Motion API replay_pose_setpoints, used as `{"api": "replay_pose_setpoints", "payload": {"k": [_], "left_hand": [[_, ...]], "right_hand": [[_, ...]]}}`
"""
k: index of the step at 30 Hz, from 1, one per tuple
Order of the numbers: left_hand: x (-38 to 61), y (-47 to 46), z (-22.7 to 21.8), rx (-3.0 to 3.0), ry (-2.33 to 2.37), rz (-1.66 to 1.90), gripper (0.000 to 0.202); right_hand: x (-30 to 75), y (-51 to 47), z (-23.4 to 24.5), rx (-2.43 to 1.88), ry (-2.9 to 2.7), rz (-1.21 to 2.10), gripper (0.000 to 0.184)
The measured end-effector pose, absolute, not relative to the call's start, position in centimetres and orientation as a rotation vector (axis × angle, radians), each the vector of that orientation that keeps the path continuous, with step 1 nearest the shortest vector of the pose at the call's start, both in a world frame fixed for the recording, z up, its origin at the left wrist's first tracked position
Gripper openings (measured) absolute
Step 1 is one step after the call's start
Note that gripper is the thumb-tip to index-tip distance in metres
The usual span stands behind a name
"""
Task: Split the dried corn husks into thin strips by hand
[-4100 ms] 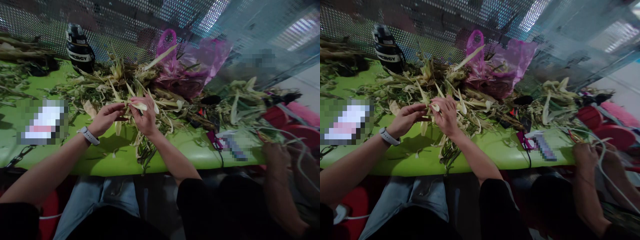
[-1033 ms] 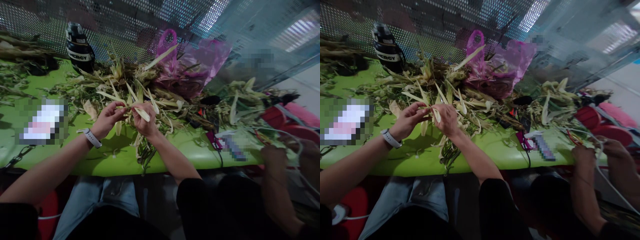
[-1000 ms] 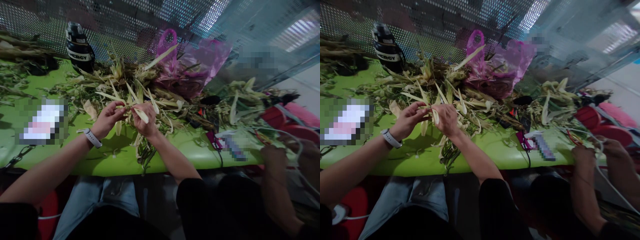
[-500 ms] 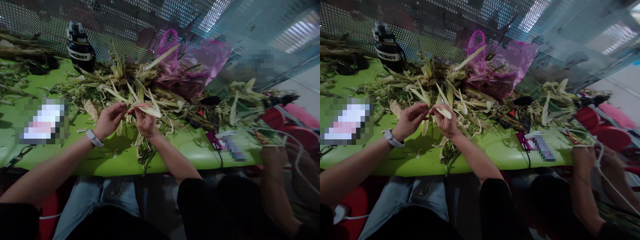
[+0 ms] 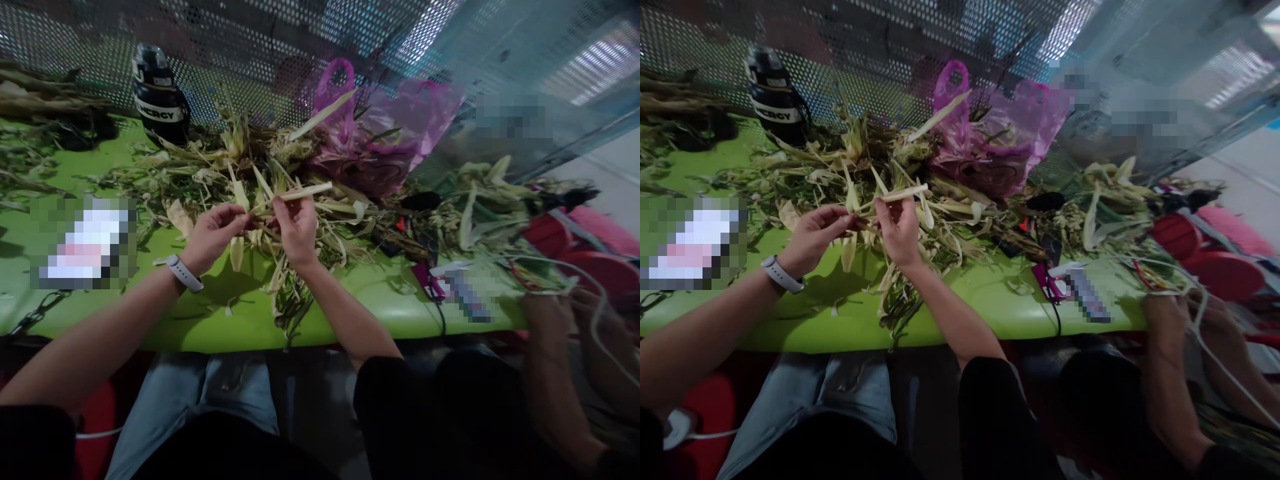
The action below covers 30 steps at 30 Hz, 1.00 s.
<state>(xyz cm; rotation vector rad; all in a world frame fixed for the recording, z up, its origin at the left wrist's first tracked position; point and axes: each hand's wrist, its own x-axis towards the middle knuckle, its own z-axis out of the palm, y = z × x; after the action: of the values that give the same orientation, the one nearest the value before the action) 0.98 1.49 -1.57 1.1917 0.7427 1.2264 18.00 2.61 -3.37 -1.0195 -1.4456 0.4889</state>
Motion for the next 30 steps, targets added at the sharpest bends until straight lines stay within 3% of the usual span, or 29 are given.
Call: {"api": "replay_pose_setpoints", "payload": {"k": [4, 11, 14, 17, 23, 30], "left_hand": [[0.5, 2.1, -1.4, 1.116, 0.743, 1.283, 0.033], [-0.1, 2.3, -0.9, 1.049, 0.736, 1.268, 0.029], [-0.2, 2.7, -1.0, 1.077, 0.749, 1.276, 0.028], [-0.2, 3.3, -1.6, 1.139, 0.802, 1.311, 0.025], [-0.2, 3.4, -1.6, 1.176, 0.876, 1.312, 0.019], [-0.7, 2.8, -0.8, 1.298, 0.960, 1.130, 0.008]], "right_hand": [[18.7, 3.5, -3.8, -1.046, -1.357, 0.491, 0.036], [18.4, 2.6, -2.4, -1.112, -1.415, 1.019, 0.033], [18.5, 2.2, -1.7, -1.099, -1.561, 1.048, 0.028], [18.7, 1.8, -1.5, -1.096, -1.716, 0.772, 0.024], [18.4, 1.1, -1.8, -1.006, -2.118, -0.113, 0.021], [18.0, -0.3, -1.2, -1.067, -2.444, -0.531, 0.028]]}}
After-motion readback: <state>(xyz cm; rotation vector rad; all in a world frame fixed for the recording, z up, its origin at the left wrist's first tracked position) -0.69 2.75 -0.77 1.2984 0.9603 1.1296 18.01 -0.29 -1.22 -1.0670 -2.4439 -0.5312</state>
